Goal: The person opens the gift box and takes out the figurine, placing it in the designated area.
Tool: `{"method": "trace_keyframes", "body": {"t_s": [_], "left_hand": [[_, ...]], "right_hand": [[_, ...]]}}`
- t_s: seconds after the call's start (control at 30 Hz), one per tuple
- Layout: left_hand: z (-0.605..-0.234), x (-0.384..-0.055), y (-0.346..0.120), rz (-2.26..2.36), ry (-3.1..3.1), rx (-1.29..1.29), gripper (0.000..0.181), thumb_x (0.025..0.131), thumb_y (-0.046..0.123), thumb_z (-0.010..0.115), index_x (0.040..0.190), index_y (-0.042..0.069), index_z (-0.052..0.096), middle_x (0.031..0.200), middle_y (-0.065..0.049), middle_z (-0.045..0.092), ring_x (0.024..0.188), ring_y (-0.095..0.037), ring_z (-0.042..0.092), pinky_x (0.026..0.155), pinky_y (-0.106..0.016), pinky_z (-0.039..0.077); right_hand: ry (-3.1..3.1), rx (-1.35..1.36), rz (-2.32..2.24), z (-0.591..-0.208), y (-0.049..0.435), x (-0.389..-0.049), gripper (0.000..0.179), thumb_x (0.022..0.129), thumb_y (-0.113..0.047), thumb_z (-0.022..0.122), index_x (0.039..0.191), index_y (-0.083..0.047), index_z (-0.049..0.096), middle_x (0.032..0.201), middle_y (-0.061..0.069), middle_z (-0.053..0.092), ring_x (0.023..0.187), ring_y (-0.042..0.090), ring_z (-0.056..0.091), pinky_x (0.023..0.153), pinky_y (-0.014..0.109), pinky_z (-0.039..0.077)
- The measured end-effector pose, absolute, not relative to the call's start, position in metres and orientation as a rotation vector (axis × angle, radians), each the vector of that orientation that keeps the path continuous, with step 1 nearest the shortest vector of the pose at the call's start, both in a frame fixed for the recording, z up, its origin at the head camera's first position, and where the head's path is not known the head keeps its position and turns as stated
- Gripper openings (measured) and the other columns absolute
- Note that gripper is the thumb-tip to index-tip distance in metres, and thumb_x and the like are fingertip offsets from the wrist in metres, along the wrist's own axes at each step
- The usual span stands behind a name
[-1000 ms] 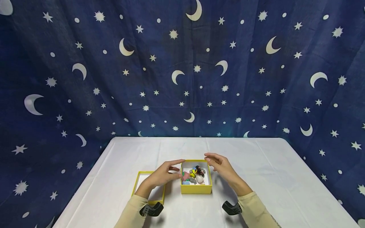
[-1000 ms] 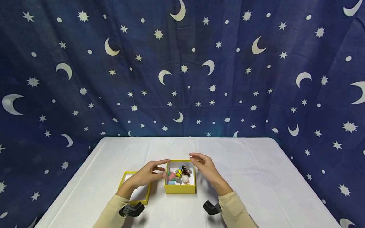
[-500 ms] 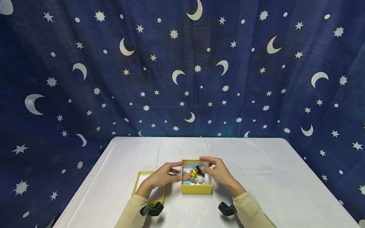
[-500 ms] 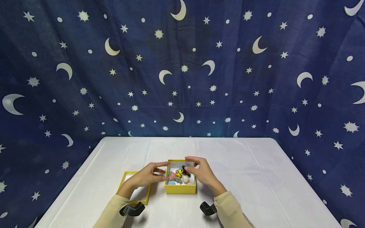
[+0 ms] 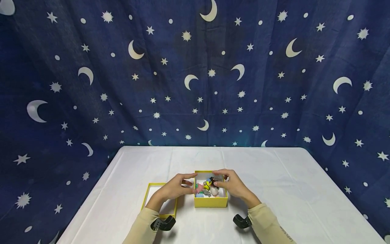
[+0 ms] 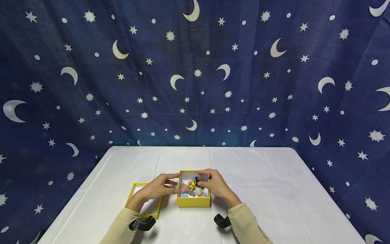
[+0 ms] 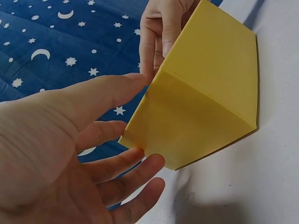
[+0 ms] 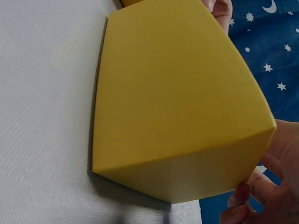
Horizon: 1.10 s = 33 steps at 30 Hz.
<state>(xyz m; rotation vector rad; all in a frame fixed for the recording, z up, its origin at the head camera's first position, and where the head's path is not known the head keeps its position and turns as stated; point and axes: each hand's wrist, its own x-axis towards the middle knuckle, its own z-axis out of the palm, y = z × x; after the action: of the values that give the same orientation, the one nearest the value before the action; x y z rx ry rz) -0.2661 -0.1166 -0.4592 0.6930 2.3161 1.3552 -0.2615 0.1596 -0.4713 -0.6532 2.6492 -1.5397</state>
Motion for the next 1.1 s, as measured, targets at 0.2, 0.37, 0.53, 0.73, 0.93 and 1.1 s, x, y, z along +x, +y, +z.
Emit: {"method": "trace_keyframes", "body": {"t_s": [0.2, 0.37, 0.53, 0.73, 0.93, 1.1], "left_hand": [[-0.460, -0.266, -0.116, 1.375, 2.308, 0.684, 0.069, 0.090, 0.016, 0.077, 0.150, 0.005, 0.046, 0.157, -0.018, 0.045, 0.127, -0.037, 0.060, 0.101, -0.047, 0.054], [-0.461, -0.267, -0.116, 1.368, 2.323, 0.703, 0.068, 0.090, 0.014, 0.076, 0.150, 0.004, 0.047, 0.156, -0.021, 0.045, 0.126, -0.038, 0.060, 0.100, -0.047, 0.055], [-0.460, -0.266, -0.115, 1.368, 2.304, 0.695, 0.070, 0.090, 0.016, 0.077, 0.151, 0.005, 0.045, 0.158, -0.020, 0.042, 0.128, -0.038, 0.060, 0.100, -0.047, 0.055], [-0.459, -0.265, -0.115, 1.371, 2.301, 0.694, 0.069, 0.091, 0.016, 0.076, 0.152, 0.005, 0.044, 0.158, -0.019, 0.043, 0.128, -0.038, 0.060, 0.101, -0.048, 0.054], [-0.458, -0.265, -0.115, 1.393, 2.285, 0.693, 0.070, 0.091, 0.016, 0.076, 0.152, 0.004, 0.044, 0.158, -0.020, 0.043, 0.128, -0.039, 0.059, 0.102, -0.050, 0.053], [-0.457, -0.263, -0.115, 1.403, 2.274, 0.690, 0.071, 0.090, 0.015, 0.076, 0.152, 0.004, 0.044, 0.158, -0.019, 0.043, 0.127, -0.038, 0.060, 0.102, -0.049, 0.053]], "right_hand": [[2.751, -0.599, -1.467, -0.474, 0.153, -0.261, 0.034, 0.090, -0.007, 0.074, 0.123, 0.001, 0.070, 0.120, 0.016, 0.070, 0.106, 0.029, 0.060, 0.082, 0.027, 0.043], [2.805, -0.511, -1.445, -0.473, 0.146, -0.259, 0.030, 0.089, -0.005, 0.074, 0.119, -0.002, 0.073, 0.111, 0.011, 0.070, 0.104, 0.024, 0.060, 0.084, 0.032, 0.045], [2.860, -0.479, -1.404, -0.473, 0.143, -0.258, 0.028, 0.088, -0.003, 0.075, 0.116, -0.003, 0.075, 0.103, 0.007, 0.069, 0.098, 0.020, 0.059, 0.082, 0.031, 0.047], [2.935, -0.425, -1.354, -0.474, 0.140, -0.257, 0.024, 0.086, -0.004, 0.077, 0.110, -0.005, 0.078, 0.098, 0.001, 0.069, 0.096, 0.017, 0.060, 0.081, 0.028, 0.048], [2.920, -0.428, -1.372, -0.473, 0.141, -0.257, 0.020, 0.088, -0.005, 0.075, 0.109, -0.005, 0.078, 0.098, 0.003, 0.069, 0.091, 0.015, 0.059, 0.074, 0.024, 0.045], [2.874, -0.421, -1.415, -0.472, 0.144, -0.258, 0.021, 0.090, -0.005, 0.073, 0.111, -0.006, 0.076, 0.099, 0.004, 0.071, 0.084, 0.012, 0.052, 0.071, 0.023, 0.041]]}}
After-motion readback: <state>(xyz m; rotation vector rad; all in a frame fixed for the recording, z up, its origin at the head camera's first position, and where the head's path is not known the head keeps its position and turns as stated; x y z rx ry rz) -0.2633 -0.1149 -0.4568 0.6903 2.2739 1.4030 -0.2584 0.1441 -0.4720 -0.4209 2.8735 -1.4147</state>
